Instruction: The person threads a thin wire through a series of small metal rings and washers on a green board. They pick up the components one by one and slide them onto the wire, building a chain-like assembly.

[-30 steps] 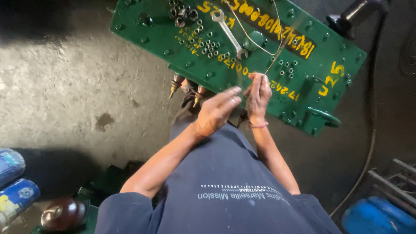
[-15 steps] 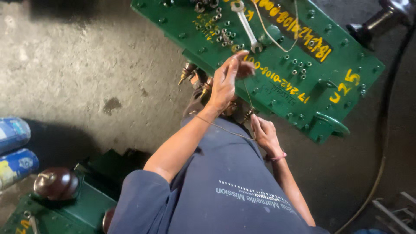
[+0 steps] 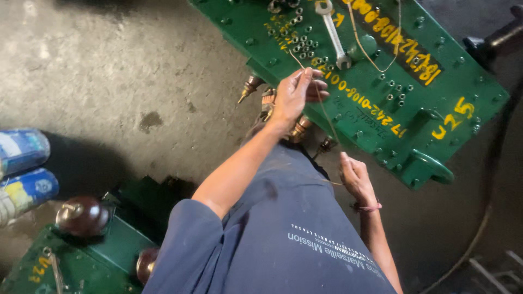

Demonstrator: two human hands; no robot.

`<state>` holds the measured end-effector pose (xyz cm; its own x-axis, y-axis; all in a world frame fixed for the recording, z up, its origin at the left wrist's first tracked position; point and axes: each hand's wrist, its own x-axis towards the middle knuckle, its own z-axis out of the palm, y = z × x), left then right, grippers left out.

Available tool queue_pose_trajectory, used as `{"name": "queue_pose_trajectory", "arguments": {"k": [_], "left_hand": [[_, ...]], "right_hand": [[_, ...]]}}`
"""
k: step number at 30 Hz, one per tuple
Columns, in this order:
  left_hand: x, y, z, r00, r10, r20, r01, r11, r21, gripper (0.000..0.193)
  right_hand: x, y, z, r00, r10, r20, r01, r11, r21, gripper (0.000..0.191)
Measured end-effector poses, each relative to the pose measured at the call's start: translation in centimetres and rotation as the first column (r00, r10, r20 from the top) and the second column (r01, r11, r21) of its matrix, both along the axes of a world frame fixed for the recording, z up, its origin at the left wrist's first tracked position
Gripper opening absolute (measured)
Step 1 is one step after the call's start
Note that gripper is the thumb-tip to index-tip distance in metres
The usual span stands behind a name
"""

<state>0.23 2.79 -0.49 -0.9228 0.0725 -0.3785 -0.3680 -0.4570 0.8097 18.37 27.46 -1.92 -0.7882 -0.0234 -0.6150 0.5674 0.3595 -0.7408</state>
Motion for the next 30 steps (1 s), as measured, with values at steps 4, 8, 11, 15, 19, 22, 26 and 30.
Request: {"name": "queue_pose_trajectory", "arguments": {"k": [4, 8, 11, 15, 19, 22, 26, 30], "left_hand": [[-2.3, -4.1, -1.8, 0.951, -0.165, -0.263, -0.079, 0.689, -0.721, 0.021], [-6.0, -8.1, -3.2, 0.856, -0.247, -0.454, -0.343, 0.385, -0.857, 0.012], [-9.5, -9.2, -4.2, 0.82, -0.391, -0.419, -0.319, 0.295, -0.901, 0.023], [-12.9, -8.7, -5.1, 0.687, -0.643, -0.339, -0.338, 0.13, -0.932, 0.03], [-13.7, -8.4, -5.6, 0.63, -0.729, -0.266, -0.295, 0.093, -0.951, 0.017], [-14.5, -7.9, -5.9, 0.646, -0.713, -0.273, -0.253, 0.137, -0.958, 0.019], [-16.5, -8.0, -5.8, 0.649, -0.632, -0.423, -0.335, 0.261, -0.905, 0.022], [-16.2, -12.0, -5.2, 0.797, -0.295, -0.526, -0.427, 0.34, -0.838, 0.017]], "right_hand": [[0.0, 3.5, -1.0, 0.958, -0.173, -0.227, 0.206, 0.969, 0.133, 0.058], [-0.5, 4.0, 0.6, 0.798, -0.534, -0.278, 0.495, 0.845, -0.202, 0.047], [-2.0, 2.4, 2.4, 0.778, -0.536, -0.327, 0.508, 0.843, -0.175, 0.05], [-4.2, -0.8, 3.9, 0.754, -0.586, -0.299, 0.562, 0.81, -0.17, 0.05], [-5.3, -2.7, 4.7, 0.778, -0.562, -0.281, 0.549, 0.826, -0.129, 0.051], [-5.7, -3.3, 4.8, 0.763, -0.584, -0.276, 0.57, 0.81, -0.139, 0.052], [-5.7, -2.9, 4.7, 0.751, -0.59, -0.297, 0.588, 0.802, -0.106, 0.053], [-5.0, -2.2, 4.4, 0.702, -0.639, -0.316, 0.603, 0.768, -0.214, 0.056]]}}
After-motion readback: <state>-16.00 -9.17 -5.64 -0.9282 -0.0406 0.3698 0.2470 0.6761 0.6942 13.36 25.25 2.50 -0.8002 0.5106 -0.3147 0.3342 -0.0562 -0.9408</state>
